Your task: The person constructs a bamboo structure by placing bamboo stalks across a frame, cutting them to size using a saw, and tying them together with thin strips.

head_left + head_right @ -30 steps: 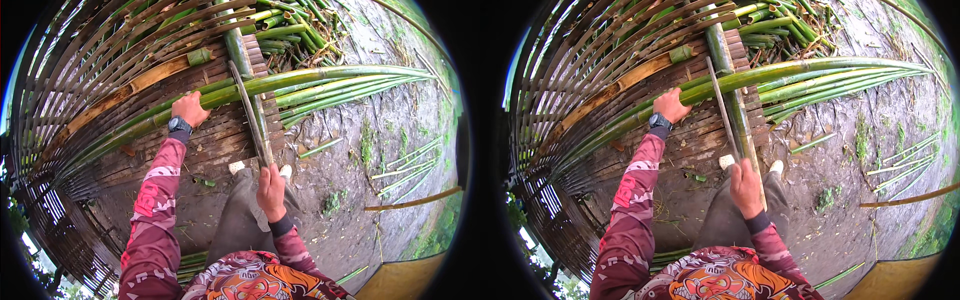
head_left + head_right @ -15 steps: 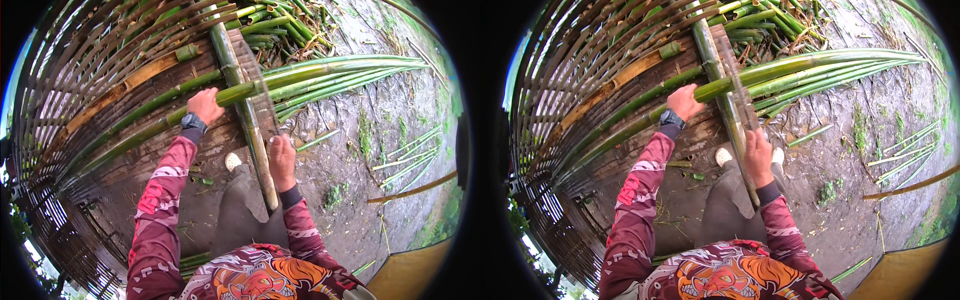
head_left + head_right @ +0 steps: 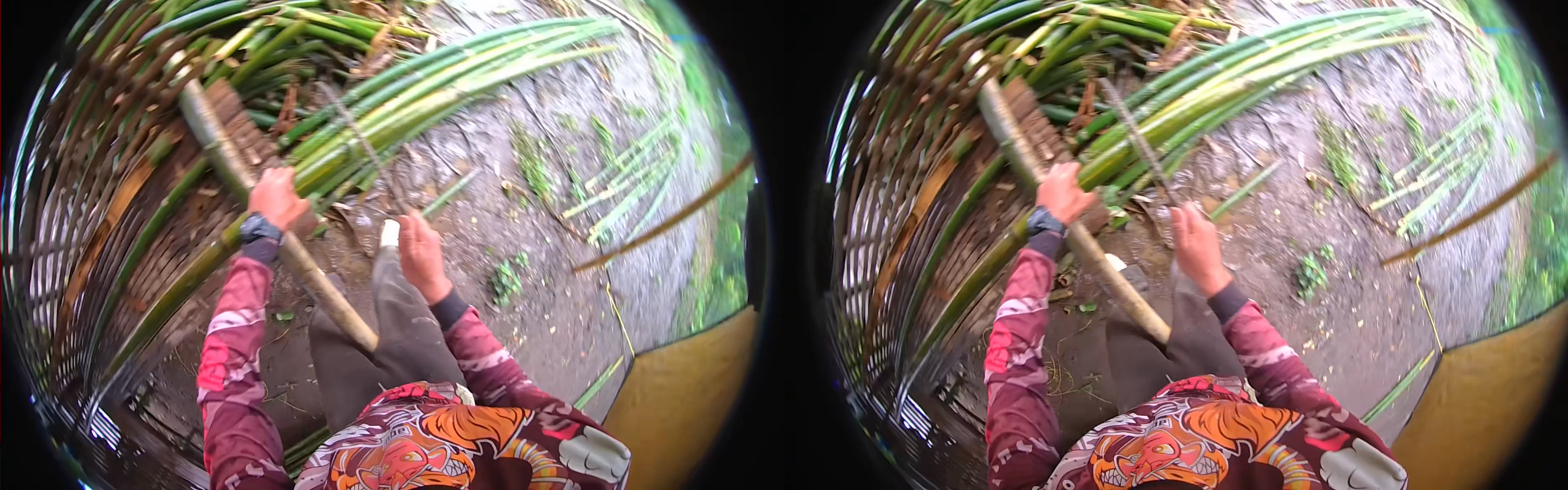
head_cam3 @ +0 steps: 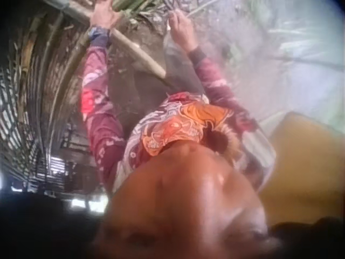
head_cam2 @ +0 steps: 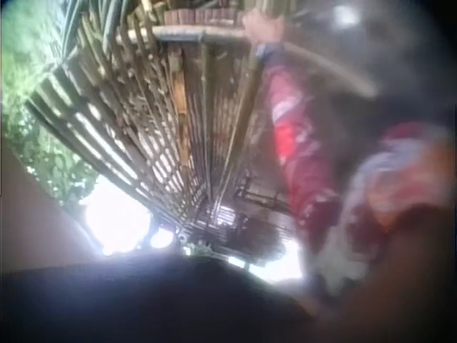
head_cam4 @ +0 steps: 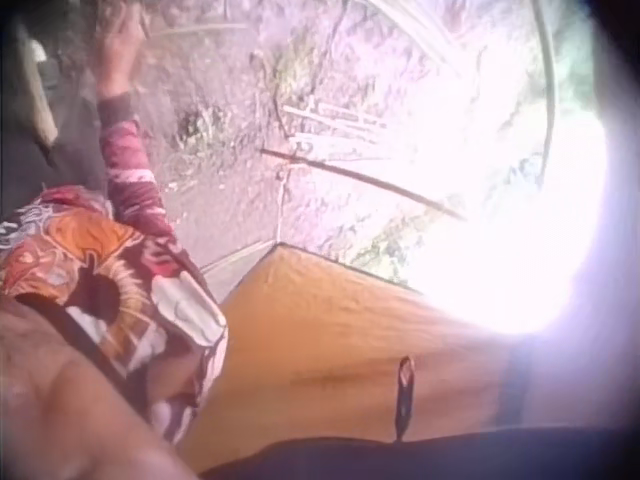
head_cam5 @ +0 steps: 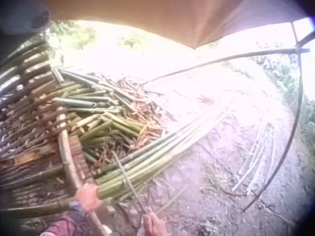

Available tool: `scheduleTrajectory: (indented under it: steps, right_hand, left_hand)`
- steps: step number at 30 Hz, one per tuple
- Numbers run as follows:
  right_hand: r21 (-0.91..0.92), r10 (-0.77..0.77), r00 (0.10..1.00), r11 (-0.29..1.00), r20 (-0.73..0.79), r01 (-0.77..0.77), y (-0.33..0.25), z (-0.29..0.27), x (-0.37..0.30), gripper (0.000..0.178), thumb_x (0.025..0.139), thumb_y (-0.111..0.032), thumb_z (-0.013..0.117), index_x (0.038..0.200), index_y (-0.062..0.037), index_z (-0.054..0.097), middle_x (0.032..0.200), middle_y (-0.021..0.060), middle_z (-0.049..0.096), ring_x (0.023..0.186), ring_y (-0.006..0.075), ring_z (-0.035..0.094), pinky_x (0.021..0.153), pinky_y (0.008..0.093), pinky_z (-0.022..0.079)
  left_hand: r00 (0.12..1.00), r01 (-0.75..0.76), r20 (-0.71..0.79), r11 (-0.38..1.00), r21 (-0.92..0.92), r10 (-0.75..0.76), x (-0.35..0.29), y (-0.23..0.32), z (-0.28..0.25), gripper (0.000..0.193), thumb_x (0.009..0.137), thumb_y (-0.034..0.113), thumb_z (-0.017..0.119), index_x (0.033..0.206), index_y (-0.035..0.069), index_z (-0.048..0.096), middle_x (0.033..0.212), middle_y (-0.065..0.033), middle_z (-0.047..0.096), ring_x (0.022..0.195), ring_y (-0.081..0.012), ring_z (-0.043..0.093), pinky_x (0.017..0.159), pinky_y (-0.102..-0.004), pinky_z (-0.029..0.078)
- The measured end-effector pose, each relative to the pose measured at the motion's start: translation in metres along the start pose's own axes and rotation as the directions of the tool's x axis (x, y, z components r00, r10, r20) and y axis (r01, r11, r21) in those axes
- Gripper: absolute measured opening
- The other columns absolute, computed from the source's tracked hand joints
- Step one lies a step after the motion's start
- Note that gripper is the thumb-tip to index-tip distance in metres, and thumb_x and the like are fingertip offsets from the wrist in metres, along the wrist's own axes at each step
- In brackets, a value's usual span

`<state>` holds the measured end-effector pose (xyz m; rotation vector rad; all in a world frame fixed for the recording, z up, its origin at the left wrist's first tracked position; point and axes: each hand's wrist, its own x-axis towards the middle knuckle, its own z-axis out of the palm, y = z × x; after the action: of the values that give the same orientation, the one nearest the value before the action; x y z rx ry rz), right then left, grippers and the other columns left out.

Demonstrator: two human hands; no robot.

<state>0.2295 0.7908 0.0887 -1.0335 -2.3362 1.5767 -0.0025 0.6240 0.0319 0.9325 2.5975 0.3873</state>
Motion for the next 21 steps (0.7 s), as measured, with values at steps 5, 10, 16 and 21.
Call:
scheduleTrajectory:
  steps: [5, 10, 16, 21]
  right_hand:
    - [-0.043, -0.007, 1.000, 0.999, -0.025, 0.006, 0.037, -0.043, 0.008, 0.038, 0.109, -0.033, 0.051, 0.098, 0.0031, 0.055, 0.085, 0.0250, 0.056, 0.080, 0.0475, 0.057, 0.070, 0.0496, 0.045]
    - [0.068, 0.040, 0.999, 0.997, 0.006, -0.040, 0.067, -0.052, 0.017, 0.039, 0.109, -0.034, 0.052, 0.096, 0.0030, 0.056, 0.083, 0.0230, 0.057, 0.076, 0.0434, 0.058, 0.068, 0.0475, 0.045]
    - [0.152, 0.109, 0.994, 0.983, -0.001, -0.108, 0.100, -0.060, 0.035, 0.039, 0.110, -0.034, 0.050, 0.091, 0.0001, 0.055, 0.074, 0.0177, 0.050, 0.065, 0.0323, 0.049, 0.063, 0.0435, 0.043]
    - [0.098, 0.159, 0.983, 0.981, 0.097, -0.168, 0.084, -0.061, 0.047, 0.036, 0.111, -0.032, 0.049, 0.094, -0.0006, 0.055, 0.076, 0.0210, 0.051, 0.065, 0.0411, 0.050, 0.060, 0.0471, 0.042]
  left_hand:
    - [0.996, -0.040, 0.084, 0.998, 0.044, 0.036, 0.021, 0.043, 0.028, 0.038, 0.073, 0.025, 0.075, 0.103, 0.004, 0.064, 0.110, -0.0139, 0.068, 0.111, -0.0330, 0.062, 0.096, -0.0434, 0.054]
    - [0.993, -0.079, 0.087, 0.996, 0.047, 0.075, 0.030, 0.049, 0.055, 0.040, 0.072, 0.025, 0.075, 0.104, 0.005, 0.064, 0.109, -0.0131, 0.068, 0.109, -0.0325, 0.062, 0.096, -0.0432, 0.053]
    - [0.995, -0.068, 0.074, 0.997, 0.043, 0.065, 0.051, 0.063, 0.073, 0.033, 0.072, 0.023, 0.073, 0.097, 0.005, 0.063, 0.104, -0.0152, 0.068, 0.104, -0.0360, 0.064, 0.089, -0.0480, 0.055]
    - [0.981, 0.007, 0.188, 0.968, 0.252, -0.056, 0.054, 0.062, 0.069, 0.041, 0.077, 0.026, 0.075, 0.110, 0.005, 0.062, 0.117, -0.0139, 0.068, 0.111, -0.0336, 0.064, 0.093, -0.0474, 0.055]
